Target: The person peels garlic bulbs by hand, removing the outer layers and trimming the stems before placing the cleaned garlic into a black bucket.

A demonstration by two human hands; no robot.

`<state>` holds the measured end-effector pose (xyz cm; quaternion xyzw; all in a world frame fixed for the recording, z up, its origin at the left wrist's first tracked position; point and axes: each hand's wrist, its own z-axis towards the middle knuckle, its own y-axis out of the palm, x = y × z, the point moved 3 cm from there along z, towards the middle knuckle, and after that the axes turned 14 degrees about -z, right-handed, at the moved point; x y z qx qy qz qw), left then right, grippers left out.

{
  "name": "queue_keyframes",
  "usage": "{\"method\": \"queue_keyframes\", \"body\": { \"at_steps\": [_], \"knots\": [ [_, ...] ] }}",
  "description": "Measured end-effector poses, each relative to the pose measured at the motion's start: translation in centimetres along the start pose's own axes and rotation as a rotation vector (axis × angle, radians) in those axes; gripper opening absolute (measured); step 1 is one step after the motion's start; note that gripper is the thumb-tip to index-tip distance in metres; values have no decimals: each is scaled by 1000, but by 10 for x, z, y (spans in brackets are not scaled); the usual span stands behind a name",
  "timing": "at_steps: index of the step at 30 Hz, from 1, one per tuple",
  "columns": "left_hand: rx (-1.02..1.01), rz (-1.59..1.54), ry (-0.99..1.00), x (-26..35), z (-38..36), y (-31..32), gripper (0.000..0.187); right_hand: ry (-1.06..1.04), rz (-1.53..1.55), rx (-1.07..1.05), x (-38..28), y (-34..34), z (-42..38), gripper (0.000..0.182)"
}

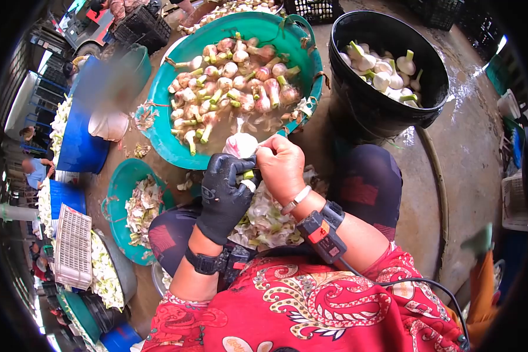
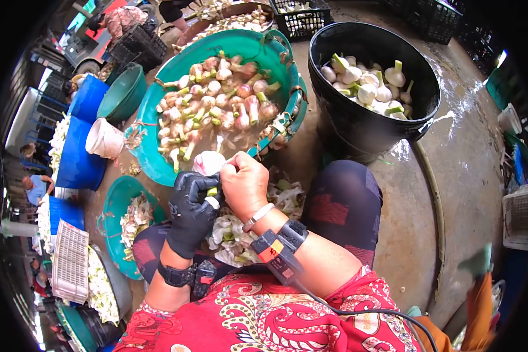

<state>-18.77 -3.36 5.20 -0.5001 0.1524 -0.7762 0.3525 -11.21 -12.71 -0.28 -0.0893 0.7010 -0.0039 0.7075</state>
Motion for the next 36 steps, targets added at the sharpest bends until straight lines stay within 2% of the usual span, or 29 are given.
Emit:
{"method": "queue_keyframes", "body": {
  "at_steps": [3, 5, 6, 8, 10, 12, 13, 14, 17, 21, 23, 24, 25, 26, 28, 29, 30, 32, 33, 34, 35, 36],
  "knots": [
    [11, -17, -43, -6, -2, 2, 24, -3, -13, 16, 5, 1, 2, 5],
    [147, -351, -196, -21, -5, 2, 21, -12, -21, 24, 8, 2, 4, 5],
    [149, -350, -193, -22, -7, 2, 21, 40, 19, -7, 12, 2, 6, 4],
    [299, -775, -537, -22, -9, 4, 19, 93, 60, -38, 4, 2, 4, 4],
    [291, -784, -534, -25, -9, 6, 21, -4, 105, -24, -9, -2, 1, 4],
    [121, -335, -169, -23, -8, 6, 23, -46, 59, 14, -6, -4, 0, 4],
    [46, -167, -131, -13, -5, 4, 25, -102, -49, 40, -4, -4, 1, 3],
    [46, -168, -128, -10, -4, 3, 25, -160, -155, 66, -4, -5, 1, 2],
    [-8, -12, -30, -6, -3, 5, 25, -191, -191, 100, -4, -5, 1, 3],
    [-9, 0, -38, -9, -6, 7, 21, -176, -206, 145, 0, -1, 3, 5],
    [145, -375, -205, -22, -9, 10, 12, -133, -188, 125, 1, -3, 4, 5],
    [148, -373, -203, -24, -10, 7, 12, -87, -175, 107, 4, -5, 5, 5],
    [225, -857, -400, -25, -10, 2, 11, -89, -173, 105, 5, -9, 7, 5],
    [300, -1343, -593, -27, -11, 0, 11, 62, -2, 59, 11, -12, 10, 7],
    [395, -1394, -579, -32, -8, -12, 13, 359, 343, -44, 21, -16, 17, 12],
    [479, -1506, -656, -32, -5, -17, 15, 423, 338, -77, 21, -21, 19, 13],
    [563, -1615, -731, -33, -4, -22, 17, 428, 251, -211, 23, -23, 19, 8],
    [549, -1560, -679, -42, -9, -22, 18, 487, 252, -459, 2, -24, 7, 7],
    [393, -1178, -477, -43, -11, -22, 21, 384, 351, -451, -5, -24, 4, 10],
    [239, -797, -280, -33, -7, -20, 26, 386, 349, -444, -10, -25, 6, 10],
    [398, -1370, -602, -30, -7, -15, 20, 240, 279, -407, -19, -29, 11, 13],
    [390, -1372, -611, -29, -8, -10, 20, 96, 209, -368, -25, -30, 16, 18]
  ]
}}
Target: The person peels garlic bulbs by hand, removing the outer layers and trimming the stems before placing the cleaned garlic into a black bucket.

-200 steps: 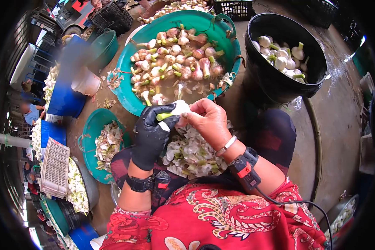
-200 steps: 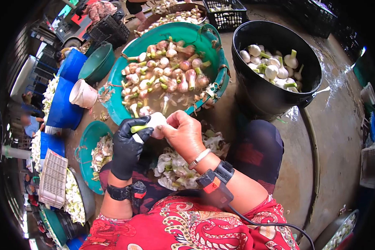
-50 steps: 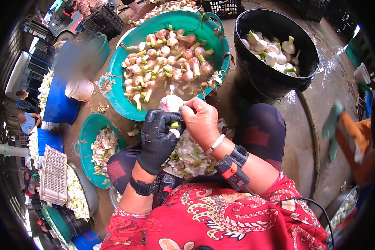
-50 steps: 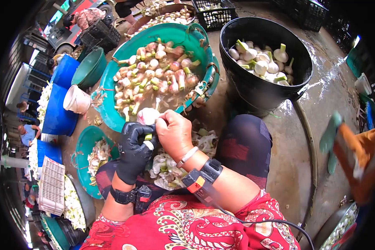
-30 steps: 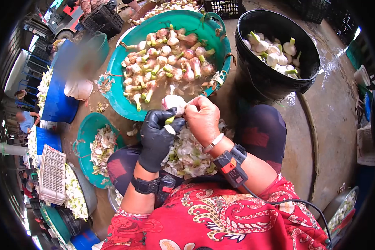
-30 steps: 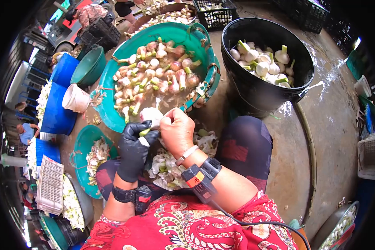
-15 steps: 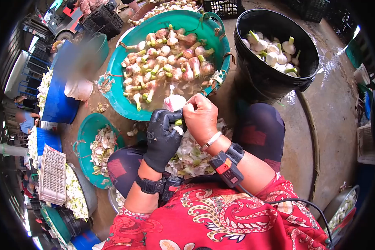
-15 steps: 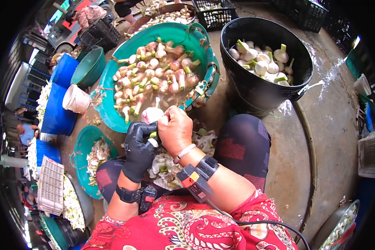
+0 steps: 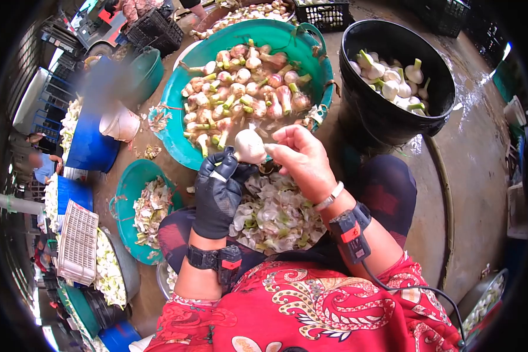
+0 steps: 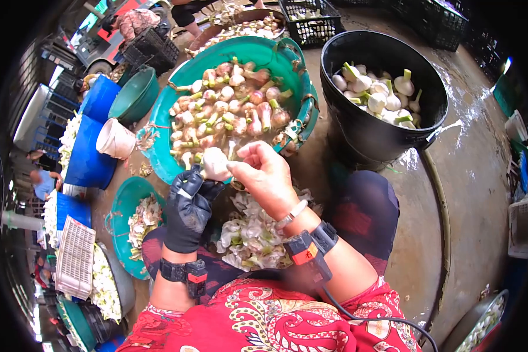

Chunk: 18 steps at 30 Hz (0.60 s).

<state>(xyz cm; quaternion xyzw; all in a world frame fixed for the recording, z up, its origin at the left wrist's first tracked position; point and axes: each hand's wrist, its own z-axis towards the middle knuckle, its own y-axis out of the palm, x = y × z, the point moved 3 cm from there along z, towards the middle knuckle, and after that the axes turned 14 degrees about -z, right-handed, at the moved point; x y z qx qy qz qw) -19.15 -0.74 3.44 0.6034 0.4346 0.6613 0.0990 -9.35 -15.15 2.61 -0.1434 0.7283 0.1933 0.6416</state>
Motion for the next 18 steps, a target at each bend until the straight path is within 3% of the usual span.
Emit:
{"method": "queue_keyframes", "body": {
  "at_steps": [2, 6, 11, 12, 14, 16, 17, 18],
  "knots": [
    [30, 236, 45, -6, -1, 2, 13, -17, -55, 47, 8, 4, 6, 25],
    [41, 339, 94, -16, -2, -2, 16, -82, -177, 132, 14, 2, 9, 30],
    [128, -243, -144, -4, 5, 2, 29, -166, -293, 228, 16, -8, 2, 15],
    [126, -240, -137, 1, 6, -1, 29, -94, -151, 305, 28, -15, 10, 19],
    [103, -462, -212, 9, 7, -13, 31, 89, -235, 417, 36, -35, 19, 16],
    [62, -511, -240, 15, 7, -14, 30, -21, -453, 338, 34, -36, 18, 13],
    [77, -410, -222, 18, 4, -12, 32, -78, -677, 87, 34, -28, 13, 19],
    [93, -311, -204, 19, 3, -11, 34, 62, -659, -414, 40, -23, 6, 37]
  ]
}}
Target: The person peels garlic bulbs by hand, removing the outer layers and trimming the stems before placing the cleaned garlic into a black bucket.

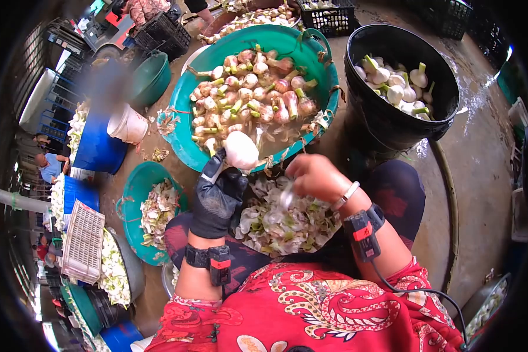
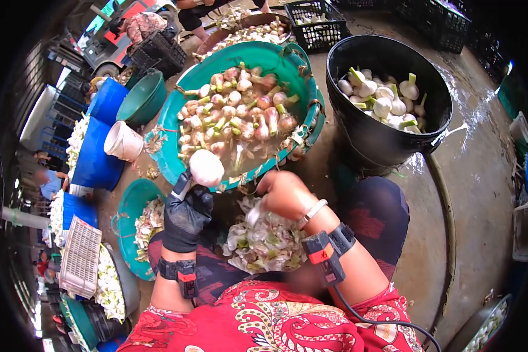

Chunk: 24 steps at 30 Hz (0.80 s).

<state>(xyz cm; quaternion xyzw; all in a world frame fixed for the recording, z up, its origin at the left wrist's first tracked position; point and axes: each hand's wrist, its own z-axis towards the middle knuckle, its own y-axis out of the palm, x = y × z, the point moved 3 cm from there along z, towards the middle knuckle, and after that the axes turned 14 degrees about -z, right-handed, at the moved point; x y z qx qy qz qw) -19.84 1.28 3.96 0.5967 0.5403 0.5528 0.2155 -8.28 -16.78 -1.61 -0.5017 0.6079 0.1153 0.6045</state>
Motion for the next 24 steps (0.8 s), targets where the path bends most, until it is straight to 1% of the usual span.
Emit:
{"method": "queue_keyframes", "body": {
  "at_steps": [1, 2, 3, 4, 5, 6, 8, 9, 10, 12, 13, 14, 15, 16, 18, 19, 20, 21, 22, 24],
  "knots": [
    [0, 255, 89, 0, 0, -5, 33, -162, -13, 47, -9, 5, -7, 47],
    [0, 256, 90, -2, -2, -5, 33, -324, -26, 94, -21, 10, -12, 58],
    [-114, 500, 68, -5, -4, -1, 34, -326, -26, 93, -32, 9, -15, 58],
    [-228, 744, 43, -10, -7, 5, 35, -242, 294, 42, -45, 5, -19, 63],
    [-335, 991, 109, -14, -9, 13, 36, -151, 613, -9, -50, 3, -22, 68],
    [-337, 991, 107, -12, -9, 23, 36, -150, 613, -6, -46, 1, -20, 68],
    [-149, 696, 25, 1, -6, 37, 37, -149, 1083, -41, -33, -11, -17, 59],
    [-143, 788, 88, 18, 7, 30, 39, -211, 1210, 94, -28, -34, -17, 46],
    [-139, 789, 91, 36, 19, 26, 39, -271, 1335, 232, -24, -65, -18, 34],
    [-64, 1202, 96, 62, 47, 18, 44, -311, 1576, 240, 3, -112, -16, 18],
    [-65, 1204, 93, 66, 62, 17, 44, -173, 1534, 436, 2, -117, -20, 17],
    [-143, 1642, 76, 66, 78, 17, 43, -36, 1477, 627, 2, -122, -21, 16],
    [-226, 2080, 56, 65, 93, 12, 42, -73, 1409, 574, 14, -114, -15, 16],
    [-384, 2198, 43, 60, 110, 0, 41, 1, 1300, 640, 16, -101, -11, 19],
    [-549, 2440, -153, 44, 136, -13, 39, -1, 1081, 391, 0, -73, -12, 28],
    [-558, 2553, -318, 37, 152, -25, 41, 25, 911, 401, -7, -58, -6, 30],
    [-565, 2658, -487, 29, 165, -31, 43, -60, 679, 414, -15, -49, -4, 32],
    [-495, 2768, -587, 24, 175, -37, 47, -81, 439, 374, -11, -41, 1, 34],
    [-493, 2858, -636, 18, 178, -37, 48, 27, 364, 283, -20, -44, -2, 33],
    [-453, 2918, -764, 20, 191, -50, 48, -7, 352, 274, -19, -40, 5, 33]
  ]
}}
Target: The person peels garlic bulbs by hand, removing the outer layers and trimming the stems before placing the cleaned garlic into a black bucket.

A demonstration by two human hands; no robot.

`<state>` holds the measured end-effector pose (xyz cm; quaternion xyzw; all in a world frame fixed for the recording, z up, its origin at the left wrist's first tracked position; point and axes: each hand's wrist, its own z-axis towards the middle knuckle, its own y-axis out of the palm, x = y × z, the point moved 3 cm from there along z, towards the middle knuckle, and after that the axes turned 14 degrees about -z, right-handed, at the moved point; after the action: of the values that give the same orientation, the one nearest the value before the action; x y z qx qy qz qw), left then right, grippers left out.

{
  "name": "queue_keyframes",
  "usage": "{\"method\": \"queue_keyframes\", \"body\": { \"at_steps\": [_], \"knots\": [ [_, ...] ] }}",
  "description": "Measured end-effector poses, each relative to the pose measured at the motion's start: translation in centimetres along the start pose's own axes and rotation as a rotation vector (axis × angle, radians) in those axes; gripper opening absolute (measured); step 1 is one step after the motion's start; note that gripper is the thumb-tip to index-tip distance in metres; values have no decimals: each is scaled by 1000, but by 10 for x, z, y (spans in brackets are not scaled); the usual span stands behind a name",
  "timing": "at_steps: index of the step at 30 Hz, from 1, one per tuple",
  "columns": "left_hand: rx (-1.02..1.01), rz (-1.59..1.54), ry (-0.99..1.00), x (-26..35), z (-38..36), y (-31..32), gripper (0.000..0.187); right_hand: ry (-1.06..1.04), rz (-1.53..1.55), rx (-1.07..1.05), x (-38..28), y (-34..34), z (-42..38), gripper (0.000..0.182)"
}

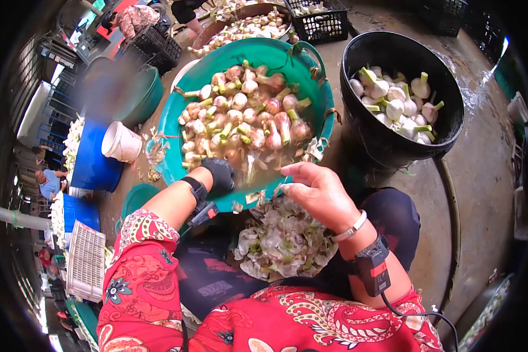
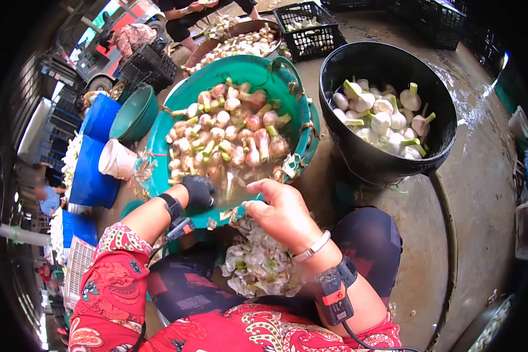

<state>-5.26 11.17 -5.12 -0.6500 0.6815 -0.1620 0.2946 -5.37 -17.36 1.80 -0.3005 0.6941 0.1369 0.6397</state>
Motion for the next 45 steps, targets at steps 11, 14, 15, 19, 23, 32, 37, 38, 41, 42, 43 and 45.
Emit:
{"method": "queue_keyframes", "body": {
  "at_steps": [11, 14, 15, 19, 23, 32, 37, 38, 41, 42, 43, 45],
  "knots": [
    [445, -1094, 299, -15, -128, -44, 24, -206, 127, 17, -14, 37, 8, 62],
    [309, -1511, 406, 26, -183, -23, 22, -260, 241, -119, -19, 62, 4, 75],
    [393, -1592, 530, 35, -186, -9, 25, -286, 252, -184, -11, 70, 6, 76],
    [735, -1961, 638, 53, -186, 32, 40, -163, 565, -167, -7, 79, -9, 68],
    [877, -1985, 745, 69, -178, 42, 32, -288, 397, -99, -4, 86, -15, 66],
    [817, -2087, 655, 77, -184, 34, 24, -90, 616, -82, 0, 88, -23, 65],
    [797, -2208, 627, 74, -167, 40, 24, -73, 815, -152, -3, 84, -20, 45],
    [847, -2058, 576, 70, -164, 44, 24, -10, 993, -234, -2, 84, -19, 35],
    [878, -1771, 527, 64, -166, 44, 26, 246, 956, -700, 7, 79, -11, 27],
    [864, -1634, 526, 63, -168, 44, 27, 340, 993, -841, 7, 79, -16, 29],
    [845, -1496, 494, 61, -170, 44, 28, 415, 987, -914, 5, 82, -22, 31],
    [807, -1539, 663, 70, -174, 37, 33, 317, 1038, -1058, 9, 92, -27, 30]
  ]
}}
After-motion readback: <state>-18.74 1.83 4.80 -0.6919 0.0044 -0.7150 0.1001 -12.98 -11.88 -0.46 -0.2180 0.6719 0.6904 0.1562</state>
